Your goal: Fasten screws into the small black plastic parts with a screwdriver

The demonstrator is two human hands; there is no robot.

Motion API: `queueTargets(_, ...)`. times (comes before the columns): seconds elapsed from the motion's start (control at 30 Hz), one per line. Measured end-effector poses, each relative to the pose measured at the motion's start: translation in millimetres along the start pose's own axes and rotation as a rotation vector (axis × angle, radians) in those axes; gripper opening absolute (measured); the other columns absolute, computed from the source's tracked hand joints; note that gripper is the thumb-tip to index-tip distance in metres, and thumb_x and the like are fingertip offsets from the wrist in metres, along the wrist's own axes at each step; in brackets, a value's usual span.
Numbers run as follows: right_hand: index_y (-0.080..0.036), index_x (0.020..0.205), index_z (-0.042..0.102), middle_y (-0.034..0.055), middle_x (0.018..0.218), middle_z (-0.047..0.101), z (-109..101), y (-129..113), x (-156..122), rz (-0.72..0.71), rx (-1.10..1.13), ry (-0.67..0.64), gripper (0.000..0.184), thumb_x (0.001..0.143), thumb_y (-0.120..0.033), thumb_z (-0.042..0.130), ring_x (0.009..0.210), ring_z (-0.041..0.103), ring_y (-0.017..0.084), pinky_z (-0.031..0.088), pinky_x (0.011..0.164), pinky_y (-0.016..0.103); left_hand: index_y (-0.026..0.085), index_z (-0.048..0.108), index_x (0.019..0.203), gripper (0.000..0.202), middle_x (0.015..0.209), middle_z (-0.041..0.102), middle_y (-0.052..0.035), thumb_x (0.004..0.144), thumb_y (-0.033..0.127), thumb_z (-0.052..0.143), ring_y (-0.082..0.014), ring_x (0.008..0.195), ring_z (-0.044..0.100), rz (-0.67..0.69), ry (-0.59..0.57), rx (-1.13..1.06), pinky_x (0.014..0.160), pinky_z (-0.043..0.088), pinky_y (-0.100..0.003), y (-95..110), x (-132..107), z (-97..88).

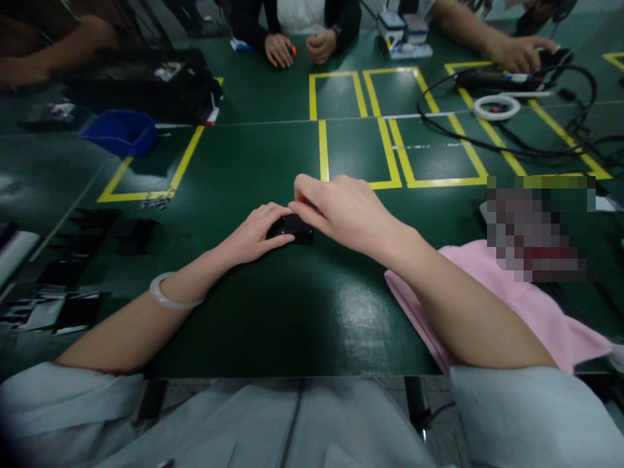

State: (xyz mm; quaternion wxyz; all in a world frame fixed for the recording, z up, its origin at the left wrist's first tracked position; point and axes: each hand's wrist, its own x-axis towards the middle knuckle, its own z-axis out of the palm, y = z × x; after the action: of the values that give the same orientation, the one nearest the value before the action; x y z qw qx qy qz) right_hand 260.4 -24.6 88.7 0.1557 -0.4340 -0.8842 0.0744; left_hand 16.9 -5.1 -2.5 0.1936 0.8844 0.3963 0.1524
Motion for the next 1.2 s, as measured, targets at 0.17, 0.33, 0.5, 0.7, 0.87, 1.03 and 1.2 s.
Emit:
queueTargets(0.17,-0.019,0.111,0.059,0.0006,0.074,0.065,2.0,0.5,0.1,-0.011,0.007,0.027,0.023,0.100,-0.029,0.041,0.064,0.058,0.017,0.035,0.066,0.028,0.022,0.052,0.138,0.049,0.124,0.060,-0.0100,0.099,0.051,0.053,-0.0277,0.112,0.055,-0.002,-0.005,-0.001,0.097,0.040,-0.040,-0.1,0.1,0.2)
queueTargets(0.33,-0.018,0.115,0.057,0.0021,0.076,0.067,2.0,1.6,0.9,0.000,0.021,0.042,0.024,0.098,-0.025,0.042,0.065,0.058,0.017,0.035,0.065,0.028,0.021,0.053,0.138,0.049,0.123,0.060,-0.0100,0.099,0.051,0.053,-0.0276,0.112,0.055,0.002,0.001,-0.009,0.097,0.040,-0.040,0.5,-0.1,0.0)
queueTargets(0.5,-0.019,0.111,0.060,0.0023,0.076,0.066,0.7,2.1,1.1,0.030,-0.008,0.028,0.023,0.099,-0.029,0.042,0.065,0.059,0.018,0.035,0.065,0.029,0.021,0.053,0.138,0.049,0.124,0.060,-0.0099,0.099,0.050,0.054,-0.0277,0.112,0.055,0.003,-0.002,-0.010,0.097,0.040,-0.040,0.6,-0.2,-0.2)
queueTargets(0.7,-0.020,0.106,0.061,0.0012,0.073,0.064,3.6,5.7,1.4,0.032,-0.030,0.055,0.024,0.101,-0.038,0.045,0.068,0.060,0.020,0.036,0.068,0.029,0.022,0.052,0.138,0.050,0.125,0.060,-0.0098,0.099,0.052,0.053,-0.0278,0.112,0.054,0.005,-0.004,-0.011,0.098,0.040,-0.040,-1.2,-0.7,0.1)
queueTargets(0.87,-0.020,0.105,0.061,0.0008,0.072,0.064,4.1,5.7,2.0,0.029,-0.026,0.052,0.023,0.100,-0.037,0.046,0.066,0.060,0.019,0.035,0.066,0.029,0.020,0.053,0.138,0.049,0.124,0.060,-0.0098,0.099,0.051,0.053,-0.0276,0.111,0.055,0.015,0.007,-0.007,0.097,0.040,-0.040,-1.9,-0.5,0.8)
queueTargets(1.03,-0.019,0.105,0.061,0.0009,0.072,0.063,4.0,5.3,2.1,0.016,-0.020,0.061,0.023,0.100,-0.036,0.046,0.065,0.058,0.018,0.034,0.065,0.029,0.021,0.053,0.138,0.049,0.123,0.060,-0.0096,0.099,0.050,0.054,-0.0275,0.111,0.055,0.011,0.007,-0.003,0.096,0.040,-0.040,-1.6,-0.5,1.0)
queueTargets(1.2,-0.019,0.105,0.061,0.0013,0.073,0.064,4.5,5.2,1.8,0.021,-0.010,0.056,0.023,0.100,-0.036,0.046,0.066,0.059,0.018,0.034,0.066,0.029,0.021,0.053,0.138,0.049,0.123,0.060,-0.0096,0.099,0.050,0.054,-0.0274,0.111,0.055,0.013,0.005,-0.006,0.096,0.040,-0.039,-1.3,0.1,1.0)
